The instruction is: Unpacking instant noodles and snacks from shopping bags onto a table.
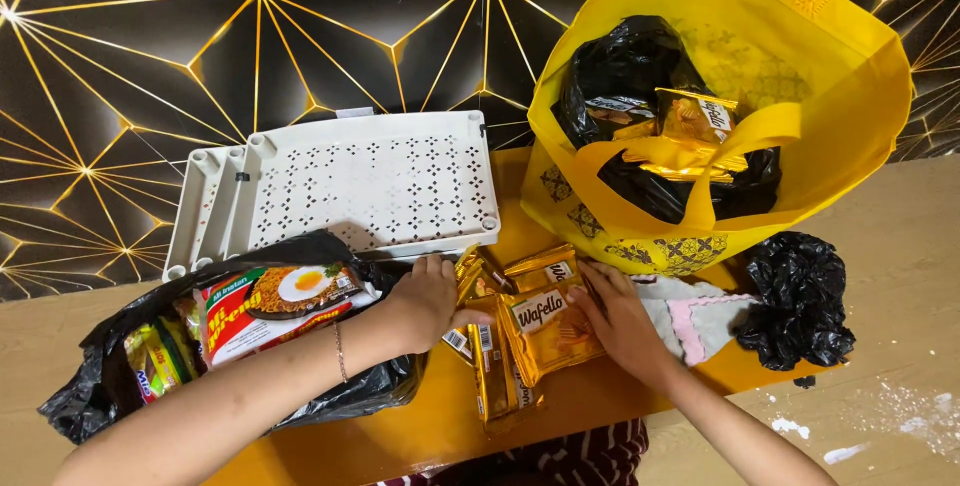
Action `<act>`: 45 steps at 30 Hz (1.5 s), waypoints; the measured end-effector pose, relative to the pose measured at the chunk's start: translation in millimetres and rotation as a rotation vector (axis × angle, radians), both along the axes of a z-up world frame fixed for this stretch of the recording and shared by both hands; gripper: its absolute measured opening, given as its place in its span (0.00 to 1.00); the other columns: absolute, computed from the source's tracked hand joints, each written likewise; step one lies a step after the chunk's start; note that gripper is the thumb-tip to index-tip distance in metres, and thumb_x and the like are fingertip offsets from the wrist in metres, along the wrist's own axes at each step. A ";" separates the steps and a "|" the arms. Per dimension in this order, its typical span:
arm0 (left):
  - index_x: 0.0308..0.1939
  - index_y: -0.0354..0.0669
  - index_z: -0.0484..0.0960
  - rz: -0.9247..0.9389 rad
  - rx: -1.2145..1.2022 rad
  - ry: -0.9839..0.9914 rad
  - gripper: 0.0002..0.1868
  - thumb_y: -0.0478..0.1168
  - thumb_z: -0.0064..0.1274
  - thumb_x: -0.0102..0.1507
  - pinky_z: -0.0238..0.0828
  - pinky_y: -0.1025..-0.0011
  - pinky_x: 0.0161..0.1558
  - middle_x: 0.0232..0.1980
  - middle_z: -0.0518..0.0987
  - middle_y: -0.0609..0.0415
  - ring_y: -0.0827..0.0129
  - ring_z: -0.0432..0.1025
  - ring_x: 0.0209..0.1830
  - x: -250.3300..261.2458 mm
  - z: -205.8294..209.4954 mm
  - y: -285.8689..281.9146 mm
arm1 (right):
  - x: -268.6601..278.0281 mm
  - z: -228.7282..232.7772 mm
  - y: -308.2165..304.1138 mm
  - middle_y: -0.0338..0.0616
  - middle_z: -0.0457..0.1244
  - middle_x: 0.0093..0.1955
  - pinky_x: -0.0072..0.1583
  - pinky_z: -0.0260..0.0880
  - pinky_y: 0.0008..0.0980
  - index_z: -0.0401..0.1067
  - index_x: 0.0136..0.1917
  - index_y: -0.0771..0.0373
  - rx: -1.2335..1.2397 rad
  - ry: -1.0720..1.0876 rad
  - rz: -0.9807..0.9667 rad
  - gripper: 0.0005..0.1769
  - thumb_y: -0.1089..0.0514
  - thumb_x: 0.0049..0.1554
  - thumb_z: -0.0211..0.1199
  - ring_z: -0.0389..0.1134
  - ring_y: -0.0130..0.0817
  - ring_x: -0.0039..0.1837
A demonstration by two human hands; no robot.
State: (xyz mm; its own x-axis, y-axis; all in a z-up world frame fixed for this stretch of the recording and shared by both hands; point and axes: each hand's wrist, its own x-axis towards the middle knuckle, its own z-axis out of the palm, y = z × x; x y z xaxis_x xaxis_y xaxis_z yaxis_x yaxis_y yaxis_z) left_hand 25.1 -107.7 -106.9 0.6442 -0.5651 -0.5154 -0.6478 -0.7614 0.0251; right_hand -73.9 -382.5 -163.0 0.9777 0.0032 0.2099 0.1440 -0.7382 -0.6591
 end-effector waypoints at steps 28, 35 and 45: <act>0.55 0.36 0.80 -0.505 -0.032 -0.458 0.40 0.68 0.31 0.65 0.55 0.51 0.64 0.64 0.73 0.33 0.41 0.62 0.69 18.7 62.1 -38.0 | -23.9 88.2 -3.5 0.46 0.70 0.56 0.56 0.73 0.37 0.76 0.59 0.64 -0.166 -0.286 0.131 0.20 0.69 0.52 0.63 0.71 0.43 0.56; 0.41 0.36 0.82 -0.509 -0.910 -0.832 0.13 0.43 0.49 0.69 0.68 0.61 0.47 0.43 0.79 0.47 0.54 0.73 0.48 46.0 152.9 -104.7 | -29.0 163.5 -59.8 0.48 0.72 0.45 0.41 0.72 0.24 0.76 0.52 0.58 -0.192 -0.687 -0.117 0.07 0.67 0.62 0.62 0.74 0.26 0.39; 0.43 0.41 0.85 -0.339 -0.702 -0.385 0.13 0.45 0.53 0.62 0.74 0.58 0.55 0.48 0.81 0.43 0.49 0.76 0.55 146.6 93.4 -250.5 | 144.9 188.7 -154.2 0.60 0.67 0.56 0.59 0.70 0.48 0.70 0.68 0.52 -0.647 0.167 -0.020 0.30 0.42 0.56 0.69 0.70 0.55 0.56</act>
